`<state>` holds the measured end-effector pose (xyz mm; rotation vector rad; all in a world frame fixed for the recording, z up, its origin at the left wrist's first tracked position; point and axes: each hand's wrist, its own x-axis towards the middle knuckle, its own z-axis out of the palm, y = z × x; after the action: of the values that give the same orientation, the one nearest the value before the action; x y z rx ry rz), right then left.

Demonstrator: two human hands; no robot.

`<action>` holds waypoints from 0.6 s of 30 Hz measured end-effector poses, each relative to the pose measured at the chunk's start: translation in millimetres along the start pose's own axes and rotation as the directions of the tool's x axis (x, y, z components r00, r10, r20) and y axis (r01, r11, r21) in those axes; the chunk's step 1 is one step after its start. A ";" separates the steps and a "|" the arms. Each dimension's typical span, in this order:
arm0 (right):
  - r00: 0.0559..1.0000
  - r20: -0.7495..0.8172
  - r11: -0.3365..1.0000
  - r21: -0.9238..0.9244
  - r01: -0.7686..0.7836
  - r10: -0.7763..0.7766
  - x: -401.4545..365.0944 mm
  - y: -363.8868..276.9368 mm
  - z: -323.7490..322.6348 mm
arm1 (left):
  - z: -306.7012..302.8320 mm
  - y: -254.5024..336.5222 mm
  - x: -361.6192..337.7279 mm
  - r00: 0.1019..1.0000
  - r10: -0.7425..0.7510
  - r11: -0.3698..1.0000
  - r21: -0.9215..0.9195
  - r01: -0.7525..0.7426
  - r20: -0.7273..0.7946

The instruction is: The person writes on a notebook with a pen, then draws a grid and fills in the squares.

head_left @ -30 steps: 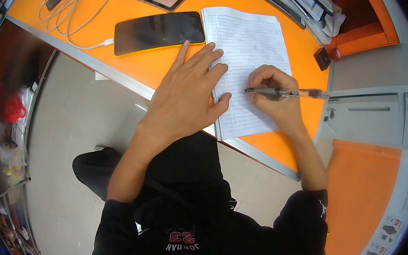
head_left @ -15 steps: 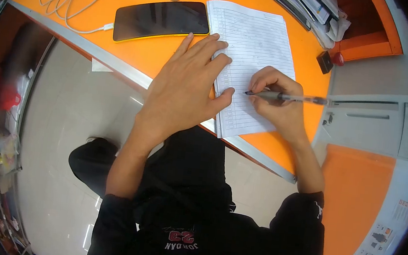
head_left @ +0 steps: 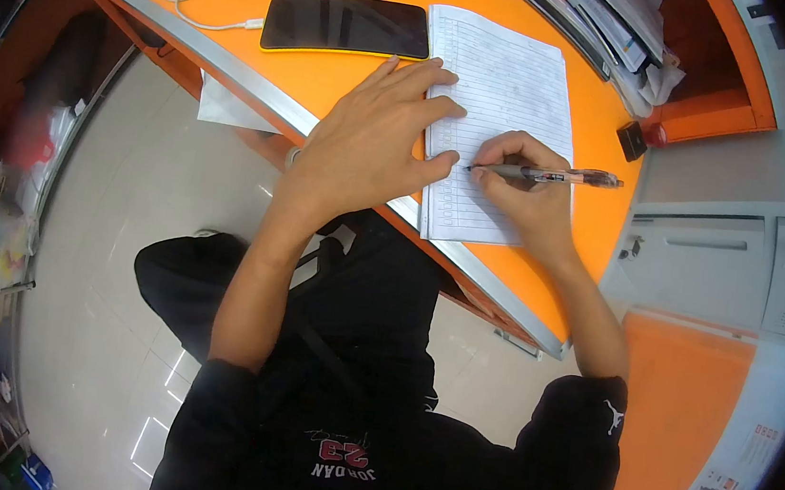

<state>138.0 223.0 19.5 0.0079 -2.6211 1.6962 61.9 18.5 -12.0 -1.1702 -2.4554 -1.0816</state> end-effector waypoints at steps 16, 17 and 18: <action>1.000 0.016 0.997 -0.074 0.014 -0.013 0.8 -2.5 2.7 | 0.4 -0.2 -1.4 1.000 0.001 1.000 0.009 -0.001 -0.027; 1.000 0.016 0.997 -0.073 0.014 -0.013 1.4 -2.8 1.5 | 0.4 -0.4 -1.5 1.000 0.001 1.000 0.010 -0.001 -0.026; 0.999 0.046 0.996 -0.082 0.027 -0.023 2.1 -2.9 -0.2 | 0.9 -0.8 -1.3 1.000 0.004 1.000 0.013 -0.003 -0.024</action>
<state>136.0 221.9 22.3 0.0785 -2.7086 1.5978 62.2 18.0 -13.7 -1.1501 -2.4378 -1.0704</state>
